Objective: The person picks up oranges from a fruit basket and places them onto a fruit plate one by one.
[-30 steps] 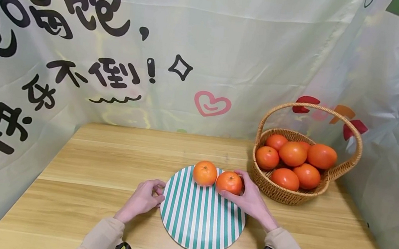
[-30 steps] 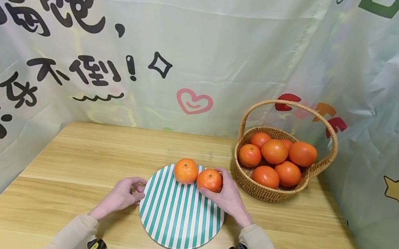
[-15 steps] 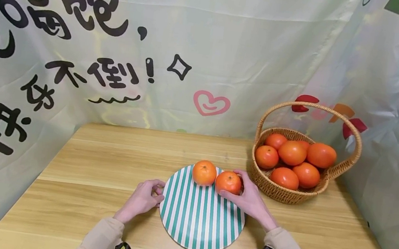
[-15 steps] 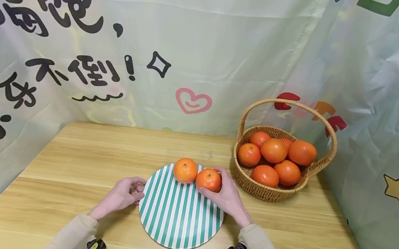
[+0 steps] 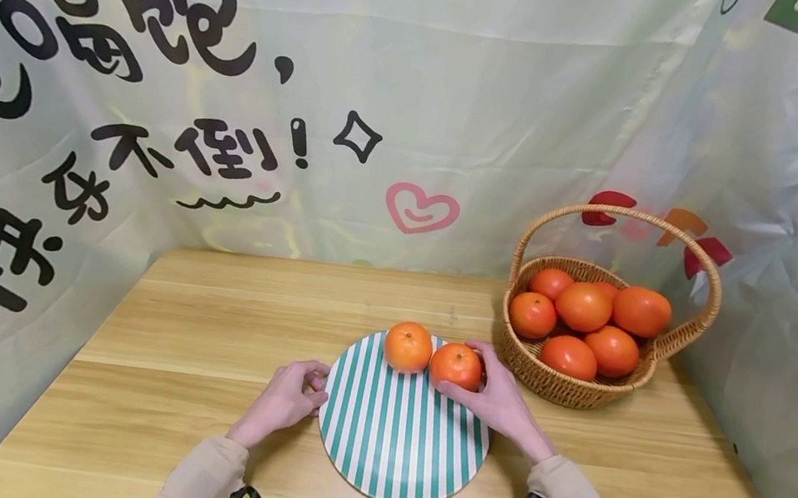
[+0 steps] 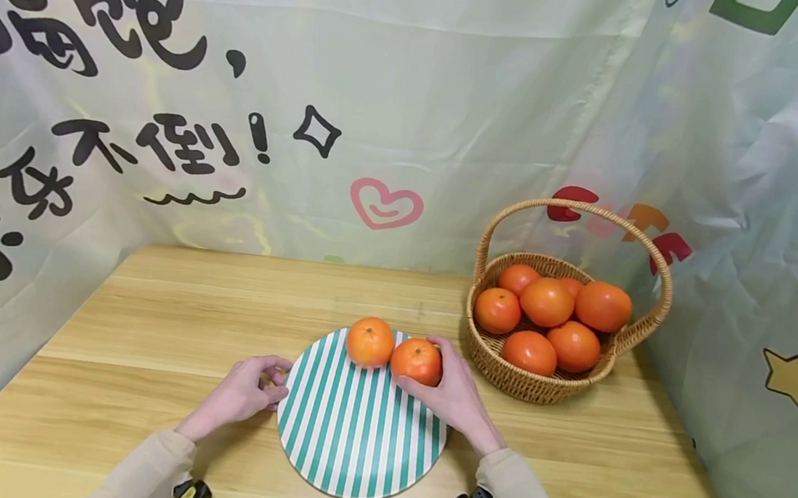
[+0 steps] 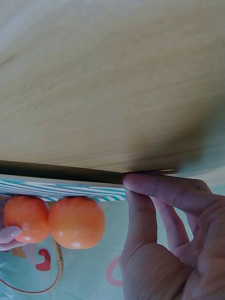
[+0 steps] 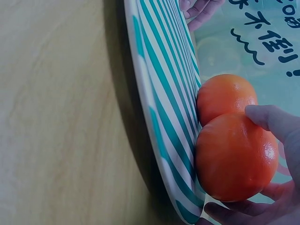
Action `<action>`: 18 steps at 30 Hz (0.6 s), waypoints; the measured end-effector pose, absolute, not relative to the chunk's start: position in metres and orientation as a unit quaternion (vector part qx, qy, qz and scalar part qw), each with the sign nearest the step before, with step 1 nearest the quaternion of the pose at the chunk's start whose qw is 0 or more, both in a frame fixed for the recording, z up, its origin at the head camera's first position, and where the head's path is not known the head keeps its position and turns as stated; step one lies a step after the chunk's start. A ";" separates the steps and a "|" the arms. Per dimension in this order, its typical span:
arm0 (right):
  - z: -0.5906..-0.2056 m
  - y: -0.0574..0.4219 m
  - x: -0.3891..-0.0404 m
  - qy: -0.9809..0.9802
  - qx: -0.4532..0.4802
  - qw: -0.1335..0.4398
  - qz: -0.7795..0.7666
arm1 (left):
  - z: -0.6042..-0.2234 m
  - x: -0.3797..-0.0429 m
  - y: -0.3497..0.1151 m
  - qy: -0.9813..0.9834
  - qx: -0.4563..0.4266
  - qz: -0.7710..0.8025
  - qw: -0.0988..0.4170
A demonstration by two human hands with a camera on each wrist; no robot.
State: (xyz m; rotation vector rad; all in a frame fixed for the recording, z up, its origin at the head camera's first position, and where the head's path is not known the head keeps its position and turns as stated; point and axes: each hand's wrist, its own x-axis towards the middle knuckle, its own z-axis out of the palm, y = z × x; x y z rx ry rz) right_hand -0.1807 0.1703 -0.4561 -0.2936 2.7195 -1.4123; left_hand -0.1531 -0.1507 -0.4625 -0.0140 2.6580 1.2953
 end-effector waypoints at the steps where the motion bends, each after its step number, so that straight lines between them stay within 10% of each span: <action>1: -0.456 0.170 -0.181 0.883 -0.096 0.032 -0.458 | -0.463 -0.153 -0.151 0.895 -0.005 0.437 0.093; 18: -0.455 0.169 -0.178 0.886 -0.098 0.028 -0.453 | -0.464 -0.153 -0.151 0.893 -0.008 0.440 0.096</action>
